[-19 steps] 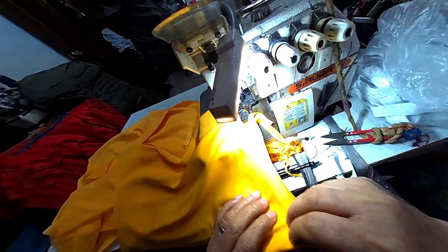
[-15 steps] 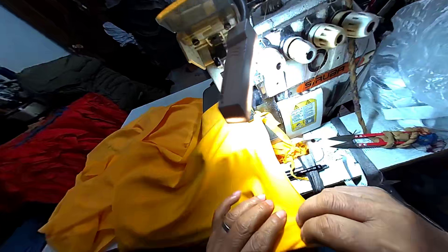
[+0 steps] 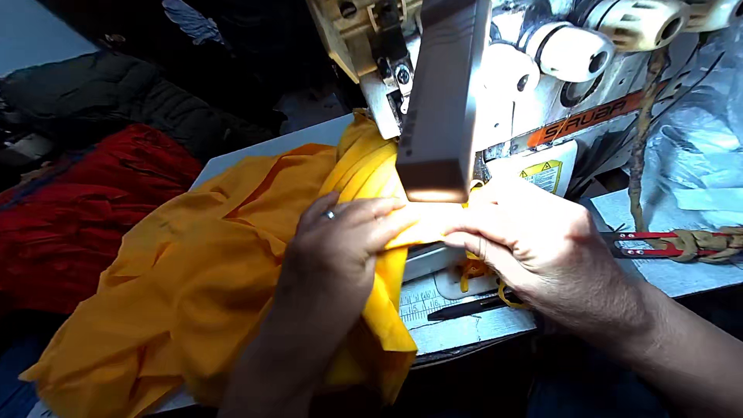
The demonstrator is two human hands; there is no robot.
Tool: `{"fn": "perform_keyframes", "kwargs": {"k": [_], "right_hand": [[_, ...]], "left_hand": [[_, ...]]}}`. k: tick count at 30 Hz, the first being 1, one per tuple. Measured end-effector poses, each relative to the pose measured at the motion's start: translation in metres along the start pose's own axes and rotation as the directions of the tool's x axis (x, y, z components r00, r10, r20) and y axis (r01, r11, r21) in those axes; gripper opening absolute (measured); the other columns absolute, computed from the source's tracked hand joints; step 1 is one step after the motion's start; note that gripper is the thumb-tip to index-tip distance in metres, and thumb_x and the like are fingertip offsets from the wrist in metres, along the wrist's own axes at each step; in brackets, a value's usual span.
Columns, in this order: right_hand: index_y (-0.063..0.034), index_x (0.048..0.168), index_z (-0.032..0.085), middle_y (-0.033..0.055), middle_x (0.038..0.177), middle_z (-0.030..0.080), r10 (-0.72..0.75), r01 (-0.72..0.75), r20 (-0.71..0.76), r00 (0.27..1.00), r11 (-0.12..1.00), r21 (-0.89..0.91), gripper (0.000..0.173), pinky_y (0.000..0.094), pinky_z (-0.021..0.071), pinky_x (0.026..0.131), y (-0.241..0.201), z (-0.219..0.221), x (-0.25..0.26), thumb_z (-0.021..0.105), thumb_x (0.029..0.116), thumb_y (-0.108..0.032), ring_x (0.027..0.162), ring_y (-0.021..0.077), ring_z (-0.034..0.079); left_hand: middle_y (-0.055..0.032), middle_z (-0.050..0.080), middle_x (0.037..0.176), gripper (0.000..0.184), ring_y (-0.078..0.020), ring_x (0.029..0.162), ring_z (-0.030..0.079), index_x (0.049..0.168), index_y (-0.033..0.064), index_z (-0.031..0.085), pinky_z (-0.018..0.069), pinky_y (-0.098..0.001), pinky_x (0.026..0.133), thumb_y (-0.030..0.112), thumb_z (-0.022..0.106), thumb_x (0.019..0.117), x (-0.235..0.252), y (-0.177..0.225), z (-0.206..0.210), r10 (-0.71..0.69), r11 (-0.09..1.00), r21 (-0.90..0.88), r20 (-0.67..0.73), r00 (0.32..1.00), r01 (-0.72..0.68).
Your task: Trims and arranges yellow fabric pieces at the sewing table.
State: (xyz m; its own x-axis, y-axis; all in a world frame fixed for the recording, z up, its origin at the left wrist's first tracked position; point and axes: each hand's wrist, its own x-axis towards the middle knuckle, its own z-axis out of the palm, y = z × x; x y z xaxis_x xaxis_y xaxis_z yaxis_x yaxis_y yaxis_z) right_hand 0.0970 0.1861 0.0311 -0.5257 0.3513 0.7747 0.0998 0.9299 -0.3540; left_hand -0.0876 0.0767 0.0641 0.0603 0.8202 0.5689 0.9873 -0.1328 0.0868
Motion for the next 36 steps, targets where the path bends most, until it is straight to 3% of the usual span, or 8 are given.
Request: {"fn": "perform_keyframes", "kwargs": {"k": [5, 13, 18, 21, 26, 29, 32, 36], "right_hand": [[-0.0096, 0.104, 0.079, 0.0048, 0.088, 0.066, 0.07, -0.067, 0.038, 0.997, 0.995, -0.07, 0.023, 0.0194, 0.0479, 0.061, -0.002, 0.001, -0.002, 0.061, 0.0989, -0.023, 0.078, 0.0104, 0.063], [-0.0149, 0.106, 0.079, -0.0045, 0.08, 0.059, 0.102, -0.098, 0.077, 0.992, 0.993, -0.059, 0.025, 0.0153, 0.0428, 0.055, -0.009, -0.017, -0.019, 0.059, 0.1002, -0.029, 0.07, 0.0024, 0.056], [-0.012, 0.107, 0.078, -0.0059, 0.082, 0.063, 0.105, -0.106, 0.072, 0.992, 0.994, 0.019, 0.028, 0.0119, 0.0453, 0.061, -0.01, -0.024, -0.028, 0.058, 0.1006, -0.029, 0.074, -0.0013, 0.058], [-0.0106, 0.113, 0.076, -0.0052, 0.085, 0.066, 0.09, -0.1, 0.097, 0.991, 0.989, 0.111, 0.032, 0.0119, 0.0466, 0.065, -0.012, -0.023, -0.028, 0.057, 0.1016, -0.033, 0.077, -0.0018, 0.06], [-0.0125, 0.13, 0.07, -0.0045, 0.095, 0.068, 0.057, -0.105, 0.209, 0.976, 0.969, 0.225, 0.046, 0.0154, 0.0514, 0.069, -0.015, -0.013, -0.025, 0.052, 0.1026, -0.044, 0.085, 0.0002, 0.064], [-0.0132, 0.104, 0.077, -0.0051, 0.084, 0.068, 0.102, -0.126, 0.165, 0.981, 0.981, 0.146, 0.037, 0.0185, 0.0498, 0.061, -0.009, -0.01, -0.025, 0.052, 0.1033, -0.04, 0.076, 0.0012, 0.065], [-0.0118, 0.082, 0.072, -0.0056, 0.067, 0.059, 0.189, -0.19, 0.032, 0.981, 0.981, 0.034, 0.024, 0.0153, 0.0386, 0.049, 0.0, -0.016, -0.021, 0.059, 0.0991, -0.023, 0.058, -0.0012, 0.053], [-0.0108, 0.09, 0.074, -0.0053, 0.074, 0.065, 0.298, -0.297, -0.04, 0.954, 0.954, 0.041, 0.013, 0.0094, 0.0414, 0.057, 0.006, -0.014, -0.022, 0.064, 0.0962, -0.017, 0.064, -0.006, 0.055]], "left_hand": [[-0.0241, 0.071, 0.115, 0.025, -0.0303, 0.114, 0.067, 0.109, -0.0115, 0.072, 0.0465, -0.0406, 0.105, -0.006, 0.051, 0.0982, 0.033, -0.017, 0.0, 0.017, 0.989, -0.145, 0.164, 0.986, 0.007], [-0.0175, 0.07, 0.125, 0.037, -0.0353, 0.12, 0.066, 0.119, 0.0051, 0.075, 0.049, -0.0553, 0.102, -0.007, 0.046, 0.0987, 0.027, -0.056, 0.008, -0.117, 0.993, 0.05, 0.12, 0.986, 0.111], [-0.0252, 0.067, 0.105, 0.034, -0.0446, 0.088, 0.068, 0.119, 0.0006, 0.074, 0.0537, -0.0608, 0.069, -0.011, 0.053, 0.0945, -0.008, 0.007, -0.016, -0.248, 0.937, 0.271, 0.067, 0.966, 0.221], [-0.019, 0.065, 0.09, 0.035, -0.0358, 0.07, 0.065, 0.111, -0.0001, 0.075, 0.0498, -0.051, 0.054, 0.0, 0.051, 0.0867, -0.029, 0.036, -0.027, -0.242, 0.933, 0.284, 0.041, 0.969, 0.221], [-0.0105, 0.067, 0.08, 0.022, -0.02, 0.064, 0.063, 0.094, 0.0016, 0.077, 0.0499, -0.0335, 0.054, 0.004, 0.057, 0.0859, -0.033, 0.08, -0.017, -0.221, 0.975, 0.046, 0.114, 0.969, 0.217], [-0.0047, 0.061, 0.073, 0.02, -0.0132, 0.061, 0.058, 0.082, 0.007, 0.073, 0.0454, -0.0244, 0.051, 0.007, 0.054, 0.0886, -0.032, 0.087, 0.021, -0.114, 0.993, -0.024, -0.029, 0.993, 0.113], [-0.0073, 0.069, 0.089, 0.025, -0.0137, 0.076, 0.066, 0.098, 0.0058, 0.076, 0.0514, -0.0223, 0.063, 0.002, 0.053, 0.089, -0.027, 0.095, 0.047, -0.08, 0.995, -0.076, -0.101, 0.992, 0.072], [-0.0102, 0.074, 0.111, 0.036, -0.014, 0.095, 0.071, 0.118, 0.0069, 0.075, 0.0554, -0.0222, 0.077, 0.001, 0.053, 0.0905, -0.028, 0.093, 0.057, -0.079, 0.992, -0.106, -0.084, 0.993, 0.07]]}}
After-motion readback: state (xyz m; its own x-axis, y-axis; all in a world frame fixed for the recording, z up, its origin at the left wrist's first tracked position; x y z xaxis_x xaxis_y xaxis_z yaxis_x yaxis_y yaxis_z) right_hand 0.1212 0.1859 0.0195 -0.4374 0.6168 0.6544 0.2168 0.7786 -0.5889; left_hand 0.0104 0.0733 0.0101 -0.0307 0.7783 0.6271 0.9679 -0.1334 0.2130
